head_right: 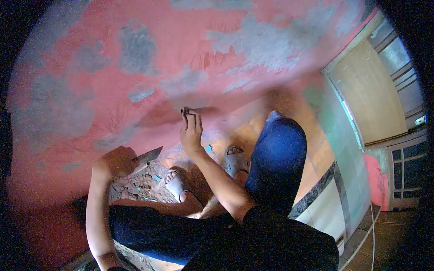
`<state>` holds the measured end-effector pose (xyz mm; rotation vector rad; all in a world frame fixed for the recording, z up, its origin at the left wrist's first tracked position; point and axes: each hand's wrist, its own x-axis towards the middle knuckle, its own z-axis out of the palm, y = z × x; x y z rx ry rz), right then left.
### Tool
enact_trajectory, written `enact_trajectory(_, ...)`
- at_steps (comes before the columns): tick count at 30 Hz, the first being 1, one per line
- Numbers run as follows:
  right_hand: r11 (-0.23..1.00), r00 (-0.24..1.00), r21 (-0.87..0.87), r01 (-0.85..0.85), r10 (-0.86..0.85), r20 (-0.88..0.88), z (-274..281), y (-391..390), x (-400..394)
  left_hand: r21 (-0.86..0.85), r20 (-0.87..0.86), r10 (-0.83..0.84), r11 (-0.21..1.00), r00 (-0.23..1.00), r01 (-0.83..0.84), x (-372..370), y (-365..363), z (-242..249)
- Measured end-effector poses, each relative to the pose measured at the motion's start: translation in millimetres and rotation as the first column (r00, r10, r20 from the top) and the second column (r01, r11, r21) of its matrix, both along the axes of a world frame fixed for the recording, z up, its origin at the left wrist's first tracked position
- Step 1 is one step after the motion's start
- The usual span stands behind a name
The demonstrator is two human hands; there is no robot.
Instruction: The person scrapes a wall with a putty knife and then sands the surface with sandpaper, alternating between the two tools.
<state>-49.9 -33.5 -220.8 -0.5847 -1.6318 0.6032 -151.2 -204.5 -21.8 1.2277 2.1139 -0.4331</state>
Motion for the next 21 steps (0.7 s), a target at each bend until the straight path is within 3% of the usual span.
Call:
enact_trajectory(3, 0.999, 0.999, 0.036, 0.022, -0.02, -0.048, 53, -1, -13, 0.006, 0.002, -0.008, 1.0, 1.0, 0.008, -4, 0, 1)
enact_trajectory(5, 0.985, 0.993, 0.166, -0.042, 0.059, -0.099, 74, -1, -13, 0.008, 0.04, -0.032, 0.999, 0.999, 0.032, 0, -5, -6)
enact_trajectory(6, 0.976, 1.0, 0.219, -0.014, 0.015, -0.002, 57, 1, -9, -0.021, 0.043, -0.028, 0.999, 0.999, 0.029, 0, -4, -4)
enact_trajectory(7, 0.972, 1.0, 0.233, -0.015, 0.018, -0.013, 31, 4, -9, -0.04, 0.035, -0.024, 0.999, 0.999, 0.025, -2, -2, 1)
enact_trajectory(9, 0.994, 0.995, -0.07, -0.089, 0.085, -0.056, -5, 0, -5, -0.004, 0.02, -0.009, 1.0, 1.0, 0.009, -4, -5, 0)
enact_trajectory(11, 0.994, 0.997, -0.089, -0.064, 0.06, -0.04, -18, 1, -10, 0.015, 0.015, 0.003, 1.0, 1.0, -0.003, -5, -8, 1)
enact_trajectory(14, 0.987, 0.995, 0.155, -0.032, 0.047, -0.089, 64, -6, -15, 0.034, 0.03, 0.013, 0.999, 0.999, -0.014, -1, -8, -1)
enact_trajectory(17, 0.97, 0.998, 0.239, -0.049, 0.056, -0.023, 50, 1, -11, 0.065, 0.021, -0.004, 0.998, 1.0, 0.003, -4, -8, -8)
enact_trajectory(18, 0.966, 0.991, 0.252, 0.052, -0.081, 0.106, 20, 8, -11, 0.059, 0.009, -0.029, 0.998, 1.0, 0.028, -7, -6, -11)
enact_trajectory(19, 0.965, 0.992, 0.257, 0.053, -0.08, 0.097, -10, 12, -8, 0.049, -0.001, -0.052, 0.997, 0.999, 0.052, -7, -7, -12)
enact_trajectory(21, 0.996, 0.996, -0.062, 0.06, -0.056, 0.062, -13, 9, 0, 0.059, -0.029, -0.04, 0.997, 0.999, 0.042, -2, -5, -2)
